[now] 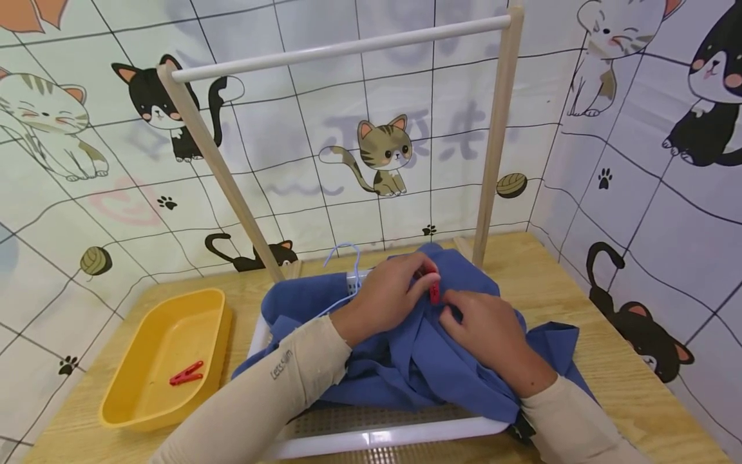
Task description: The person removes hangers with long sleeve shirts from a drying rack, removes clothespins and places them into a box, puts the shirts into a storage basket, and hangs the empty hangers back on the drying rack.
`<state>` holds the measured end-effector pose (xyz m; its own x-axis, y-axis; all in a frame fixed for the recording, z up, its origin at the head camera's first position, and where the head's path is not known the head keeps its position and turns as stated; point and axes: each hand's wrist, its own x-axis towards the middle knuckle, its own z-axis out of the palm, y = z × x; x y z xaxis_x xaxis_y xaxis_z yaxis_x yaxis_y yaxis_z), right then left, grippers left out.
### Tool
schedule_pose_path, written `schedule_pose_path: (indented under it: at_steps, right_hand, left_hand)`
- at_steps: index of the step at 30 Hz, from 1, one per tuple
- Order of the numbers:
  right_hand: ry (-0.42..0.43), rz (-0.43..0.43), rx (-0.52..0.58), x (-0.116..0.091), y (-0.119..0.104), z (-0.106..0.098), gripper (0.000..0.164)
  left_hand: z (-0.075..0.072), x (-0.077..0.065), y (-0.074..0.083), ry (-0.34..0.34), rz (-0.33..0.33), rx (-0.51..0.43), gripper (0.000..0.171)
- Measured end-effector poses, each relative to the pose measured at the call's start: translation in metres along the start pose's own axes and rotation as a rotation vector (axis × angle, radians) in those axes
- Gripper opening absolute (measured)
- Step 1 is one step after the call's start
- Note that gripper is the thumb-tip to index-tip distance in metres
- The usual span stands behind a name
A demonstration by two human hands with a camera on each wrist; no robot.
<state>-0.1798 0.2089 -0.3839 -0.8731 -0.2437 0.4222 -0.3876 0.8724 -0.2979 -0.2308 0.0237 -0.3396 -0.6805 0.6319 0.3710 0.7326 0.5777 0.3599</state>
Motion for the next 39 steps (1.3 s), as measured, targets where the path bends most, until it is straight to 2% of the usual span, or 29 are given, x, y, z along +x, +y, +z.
schedule_pose_path:
  at_steps: [5,8,14,17,19,25,29,35,39]
  right_hand:
    - [0.010,-0.005,-0.004,0.000,-0.001,0.000,0.011]
    - [0.019,-0.013,0.002,0.000,0.000,0.001,0.014]
    - [0.025,-0.024,0.006,-0.002,0.000,0.003,0.011]
    - [0.024,-0.017,0.004,-0.002,0.000,0.003,0.012]
    - [0.023,-0.012,0.002,-0.003,0.000,0.003,0.013]
    - [0.032,-0.018,-0.003,-0.001,0.001,0.003,0.015]
    - [0.038,-0.033,0.002,0.000,0.001,0.003,0.015]
    - [0.043,-0.036,-0.001,0.001,0.002,0.002,0.014]
    - [0.036,-0.033,0.000,0.000,0.002,0.002,0.014]
  left_hand:
    - [-0.002,0.001,0.001,-0.001,-0.038,-0.040,0.027]
    - [-0.012,0.001,0.005,-0.008,-0.086,-0.067,0.030]
    - [-0.058,-0.007,0.022,-0.033,-0.151,-0.134,0.031]
    - [-0.081,-0.019,0.027,-0.030,-0.168,-0.116,0.033]
    - [-0.093,-0.028,0.026,-0.004,-0.176,-0.086,0.035]
    - [-0.122,-0.059,0.011,0.119,-0.206,-0.018,0.035]
    - [-0.135,-0.083,-0.005,0.176,-0.286,0.013,0.032]
    - [-0.146,-0.123,-0.033,0.225,-0.374,0.081,0.027]
    - [-0.152,-0.152,-0.056,0.227,-0.477,0.158,0.022]
